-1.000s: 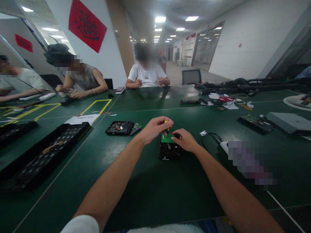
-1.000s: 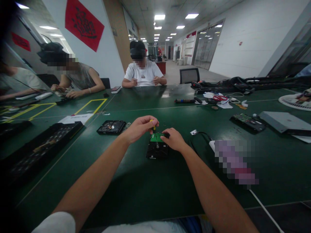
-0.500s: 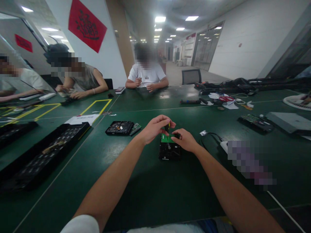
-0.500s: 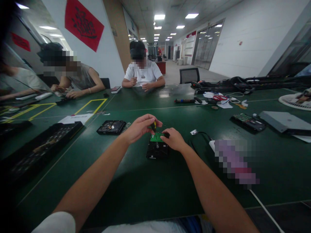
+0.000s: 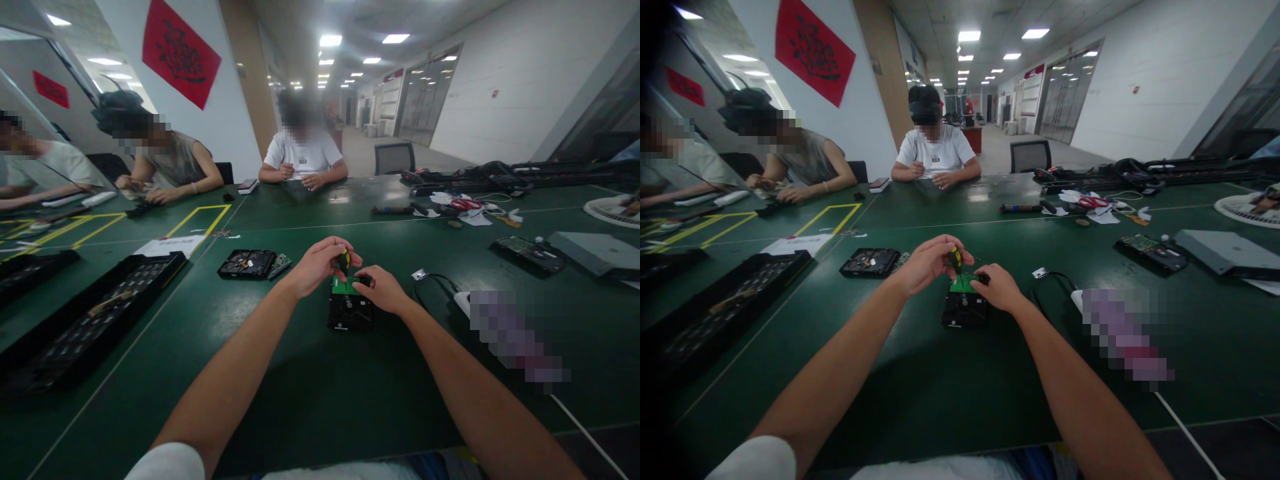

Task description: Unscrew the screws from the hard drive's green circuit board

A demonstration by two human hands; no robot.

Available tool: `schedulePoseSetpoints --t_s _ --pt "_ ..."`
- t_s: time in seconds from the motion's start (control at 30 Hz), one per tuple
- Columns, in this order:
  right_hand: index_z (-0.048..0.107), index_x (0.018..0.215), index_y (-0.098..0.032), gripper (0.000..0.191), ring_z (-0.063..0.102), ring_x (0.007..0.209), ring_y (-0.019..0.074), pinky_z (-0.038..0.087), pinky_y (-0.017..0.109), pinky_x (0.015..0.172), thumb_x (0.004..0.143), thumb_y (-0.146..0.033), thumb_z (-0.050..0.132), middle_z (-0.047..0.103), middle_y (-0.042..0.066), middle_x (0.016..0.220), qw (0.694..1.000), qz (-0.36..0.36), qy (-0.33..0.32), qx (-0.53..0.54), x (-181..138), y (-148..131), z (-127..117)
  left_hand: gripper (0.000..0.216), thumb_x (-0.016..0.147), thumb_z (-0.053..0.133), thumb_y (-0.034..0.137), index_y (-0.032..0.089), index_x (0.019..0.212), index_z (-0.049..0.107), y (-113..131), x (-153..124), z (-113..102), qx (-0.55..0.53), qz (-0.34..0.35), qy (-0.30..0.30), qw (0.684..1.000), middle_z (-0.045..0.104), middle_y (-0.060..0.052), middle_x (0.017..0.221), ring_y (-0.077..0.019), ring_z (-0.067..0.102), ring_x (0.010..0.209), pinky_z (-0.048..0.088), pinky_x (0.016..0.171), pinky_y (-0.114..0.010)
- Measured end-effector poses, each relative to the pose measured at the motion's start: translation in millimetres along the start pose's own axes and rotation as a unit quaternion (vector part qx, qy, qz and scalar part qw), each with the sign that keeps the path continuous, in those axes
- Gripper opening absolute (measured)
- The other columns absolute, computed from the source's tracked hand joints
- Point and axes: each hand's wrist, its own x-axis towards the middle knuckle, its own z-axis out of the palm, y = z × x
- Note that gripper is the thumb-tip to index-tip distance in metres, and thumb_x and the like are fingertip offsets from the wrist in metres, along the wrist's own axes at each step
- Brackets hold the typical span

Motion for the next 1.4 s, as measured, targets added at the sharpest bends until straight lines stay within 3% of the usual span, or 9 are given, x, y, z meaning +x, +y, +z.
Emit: schedulePoseSetpoints --t_s 0.1,0.27,0.47,0.77,1.4 --pt "0.069 0.112 -0.02 0.03 0.057 0.084 0.0155 0.043 0.029 0.077 0.088 -0.038 0.066 0.064 0.007 0.108 1.0 -0.003 -0.001 0.002 -0.4 0.3 -0.3 0.028 0.091 0.057 0.041 0.014 0.095 0.064 -0.9 0.7 -0.7 0.01 0.013 0.002 1.0 0.069 -0.013 0.103 -0.0231 0.065 0.099 0.054 0.068 -0.029" --pt "0.07 0.111 -0.021 0.028 0.057 0.084 0.0157 0.043 0.03 0.078 0.088 -0.038 0.066 0.063 0.007 0.107 1.0 -0.006 0.0 0.0 -0.8 0.3 -1.3 0.031 0.084 0.069 0.044 0.015 0.096 0.07 -1.5 0.6 -2.6 0.116 0.04 0.016 0.992 0.067 -0.008 0.098 -0.0136 0.059 0.08 0.046 0.059 -0.022" --pt "0.069 0.109 -0.02 0.027 0.057 0.084 0.0155 0.044 0.03 0.077 0.088 -0.037 0.066 0.063 0.007 0.106 1.0 -0.007 0.002 0.009 0.0 2.0 0.6 0.036 0.084 0.068 0.044 0.018 0.108 0.072 0.8 -0.3 -2.5 0.187 0.052 0.015 0.981 0.066 -0.006 0.096 -0.0135 0.056 0.079 0.047 0.063 -0.023" --pt "0.069 0.112 -0.022 0.03 0.057 0.084 0.0154 0.043 0.03 0.078 0.089 -0.04 0.065 0.062 0.007 0.109 1.0 -0.002 0.0 0.007 0.2 5.0 1.0 0.037 0.083 0.071 0.04 0.016 0.108 0.06 -6.6 3.1 -2.4 0.124 0.065 0.03 0.99 0.068 -0.008 0.096 -0.016 0.063 0.083 0.05 0.06 -0.024" --pt "0.069 0.111 -0.021 0.03 0.056 0.077 0.0137 0.044 0.028 0.074 0.089 -0.04 0.065 0.063 0.007 0.106 1.0 0.001 -0.001 0.009 -0.9 3.2 -1.1 0.032 0.086 0.067 0.038 0.015 0.108 0.066 0.8 3.4 -6.2 0.145 0.107 0.045 0.983 0.069 -0.009 0.1 -0.0151 0.063 0.085 0.052 0.068 -0.026"
